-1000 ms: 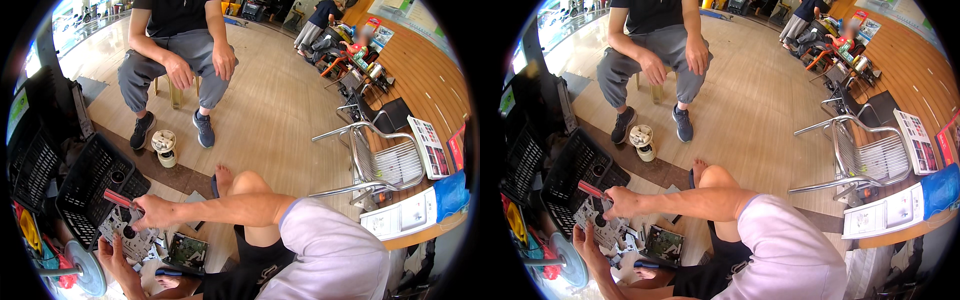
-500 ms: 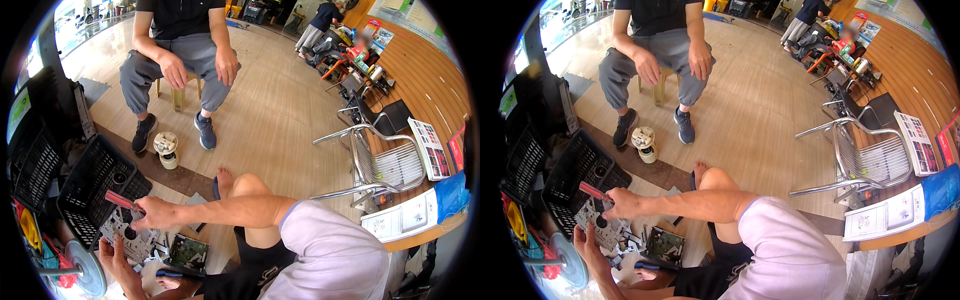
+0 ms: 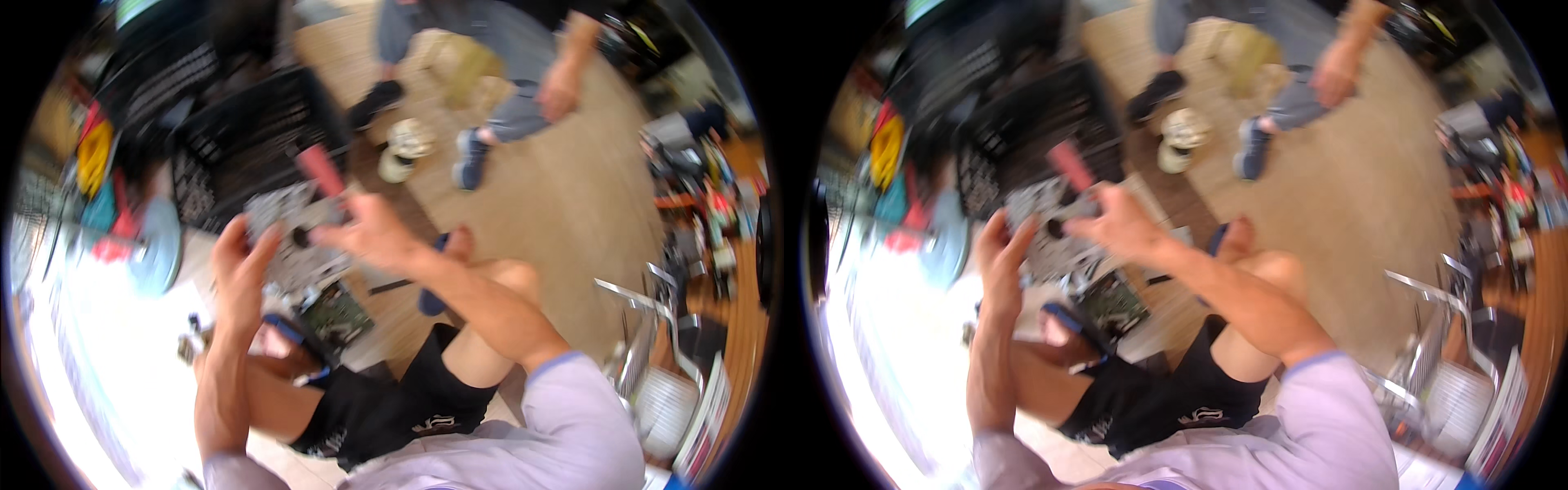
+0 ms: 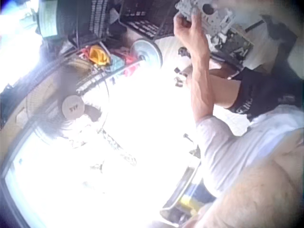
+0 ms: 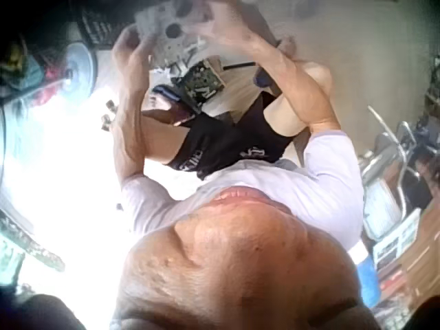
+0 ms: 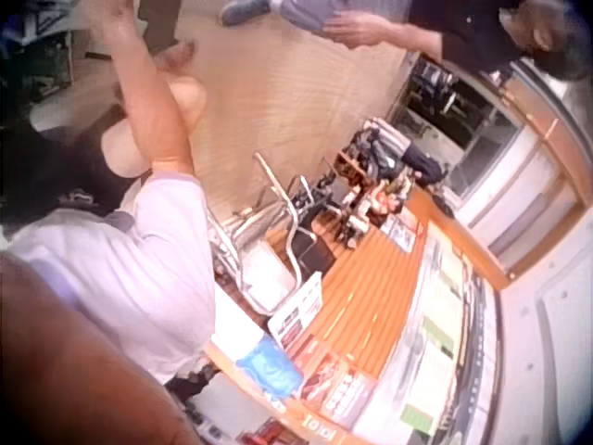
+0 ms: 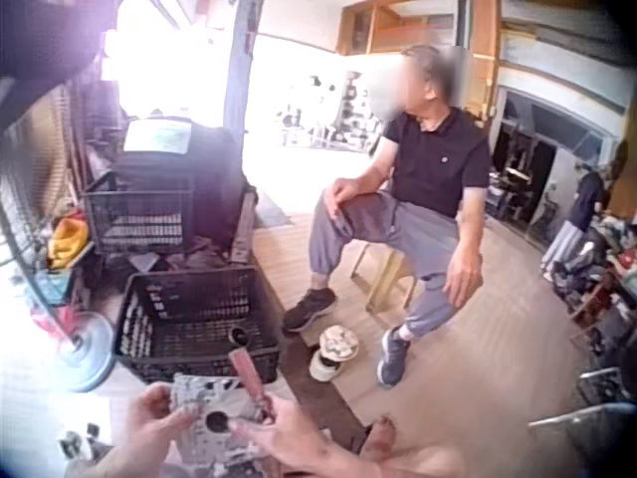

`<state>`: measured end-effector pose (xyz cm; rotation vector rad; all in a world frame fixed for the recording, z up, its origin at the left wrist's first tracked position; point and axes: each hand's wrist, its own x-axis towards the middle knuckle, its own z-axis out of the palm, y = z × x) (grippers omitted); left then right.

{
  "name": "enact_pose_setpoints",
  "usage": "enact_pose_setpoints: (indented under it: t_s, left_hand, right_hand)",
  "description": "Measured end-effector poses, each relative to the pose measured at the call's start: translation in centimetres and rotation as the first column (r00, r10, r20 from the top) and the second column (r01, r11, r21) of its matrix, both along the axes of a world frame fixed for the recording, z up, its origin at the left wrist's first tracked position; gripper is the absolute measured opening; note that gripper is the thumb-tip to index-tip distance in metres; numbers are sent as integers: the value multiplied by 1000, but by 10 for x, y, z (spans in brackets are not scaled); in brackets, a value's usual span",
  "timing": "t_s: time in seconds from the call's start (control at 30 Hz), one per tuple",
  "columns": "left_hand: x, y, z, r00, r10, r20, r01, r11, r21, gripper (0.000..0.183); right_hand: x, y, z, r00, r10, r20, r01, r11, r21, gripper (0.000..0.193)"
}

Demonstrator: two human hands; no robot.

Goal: The person disassembles a car stereo unit while sitting on the floor, using a screwdriver to remove screws and separating the internal metal chassis and circuit board from the outer casing.

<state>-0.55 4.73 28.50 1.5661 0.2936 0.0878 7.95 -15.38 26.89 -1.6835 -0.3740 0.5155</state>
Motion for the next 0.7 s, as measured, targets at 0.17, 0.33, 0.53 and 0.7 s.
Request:
enact_pose_setpoints:
  t_s: [0.17, 0.33, 0.53, 0.7]
  left_hand:
    - [-6, 3, 9, 997, 74, -16, -75, 983, -169, 26]
    - [-16, 3, 4, 999, 53, 13, -49, 981, -185, 29]
    - [-16, 1, 3, 1000, 24, 0, -24, 983, -182, 33]
    - [-16, 2, 3, 999, 43, 8, -40, 976, -213, 31]
  right_hand:
    - [-6, 7, 2, 996, 51, -66, -52, 999, -14, 39]
    - [-12, 7, -2, 984, 88, -152, -77, 994, 75, 34]
    - [-12, 4, 1, 990, 84, -116, -76, 994, 75, 34]
    - [-11, 8, 7, 989, 63, -131, -64, 998, 2, 33]
